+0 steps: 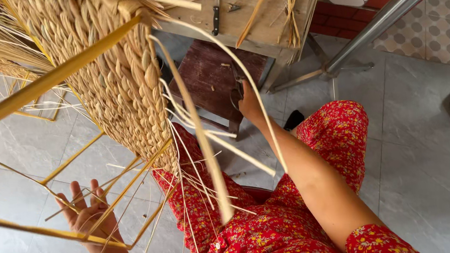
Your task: The person sits on a low stool with a yellow metal basket frame on their lap, weaving water hyacinth strands across the frame and trimming excess strand ends with scissors. They then fold and tuck the woven edge over the frame rim and press the weave flat by hand.
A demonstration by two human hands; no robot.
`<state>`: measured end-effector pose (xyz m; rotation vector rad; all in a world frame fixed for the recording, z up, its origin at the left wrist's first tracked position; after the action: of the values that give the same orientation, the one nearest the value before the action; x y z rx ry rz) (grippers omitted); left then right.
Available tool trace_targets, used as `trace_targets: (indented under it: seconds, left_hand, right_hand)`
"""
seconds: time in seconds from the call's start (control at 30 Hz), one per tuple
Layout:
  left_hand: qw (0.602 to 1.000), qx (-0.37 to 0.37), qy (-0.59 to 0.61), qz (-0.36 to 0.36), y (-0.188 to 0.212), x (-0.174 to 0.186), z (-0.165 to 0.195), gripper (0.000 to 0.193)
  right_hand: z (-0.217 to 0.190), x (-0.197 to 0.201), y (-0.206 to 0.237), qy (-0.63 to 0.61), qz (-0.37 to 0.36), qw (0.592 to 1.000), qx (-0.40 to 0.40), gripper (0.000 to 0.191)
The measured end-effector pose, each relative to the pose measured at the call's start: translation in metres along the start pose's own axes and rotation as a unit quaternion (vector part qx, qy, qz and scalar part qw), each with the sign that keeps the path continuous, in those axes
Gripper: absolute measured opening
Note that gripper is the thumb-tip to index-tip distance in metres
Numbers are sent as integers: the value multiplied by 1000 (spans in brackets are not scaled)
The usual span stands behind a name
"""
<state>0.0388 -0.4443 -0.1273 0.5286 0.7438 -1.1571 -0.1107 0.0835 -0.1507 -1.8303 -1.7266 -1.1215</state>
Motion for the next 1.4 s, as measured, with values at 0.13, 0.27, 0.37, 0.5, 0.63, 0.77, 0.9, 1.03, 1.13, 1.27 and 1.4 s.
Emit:
trace_targets:
  seconds: [0.13,0.27,0.37,0.5,0.63,0.77,0.9,1.03,1.13,1.27,1.4]
  left_hand:
    - [998,8,-54,-28,9,7,-6,91]
    - [999,16,1,-39,17,17,-17,64]
    - [999,38,38,-2,14,25,-23,46]
    - [995,50,-68,47,13,31,-17,45]
    - [992,33,-121,-7,11,17,-11,74]
    - [978,76,-193,36,9,27,-14,78]
    - [983,62,-172,23,-1,35,-25,78]
    - [982,88,-147,79,1,40,-37,45]
    - [987,63,-112,99,8,29,-37,45]
    - [976,62,-202,56,19,11,-25,53]
    - [961,43,-272,-16,21,10,-3,53]
  right_hand:
    - [13,11,14,-47,11,999,-17,69]
    - [25,36,44,-113,57,987,97,63]
    - [43,78,30,-168,163,955,182,62]
    - [65,128,-41,8,231,965,127,61]
    - [62,155,-119,57,160,983,71,64]
    - [47,161,-137,40,189,966,173,59]
    - [72,103,-83,-263,255,915,168,52]
    - [103,-10,-33,-402,147,903,-37,66]
    - [98,-81,-32,-646,-79,748,-130,66]
    - [78,-75,-51,-690,-69,720,-27,65]
    - [83,-73,-27,-676,-95,730,-38,65]
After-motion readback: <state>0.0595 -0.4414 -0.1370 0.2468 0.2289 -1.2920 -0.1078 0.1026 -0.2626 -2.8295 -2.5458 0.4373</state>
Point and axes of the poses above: each hand's wrist, its own y-axis away from the middle knuckle, its own x-axis out of the back of the hand, z = x × y, the point moved 6 cm from there along -y, towards the middle knuckle, and after that the axes turned 13 degrees about -z, right-handed, at the moved point
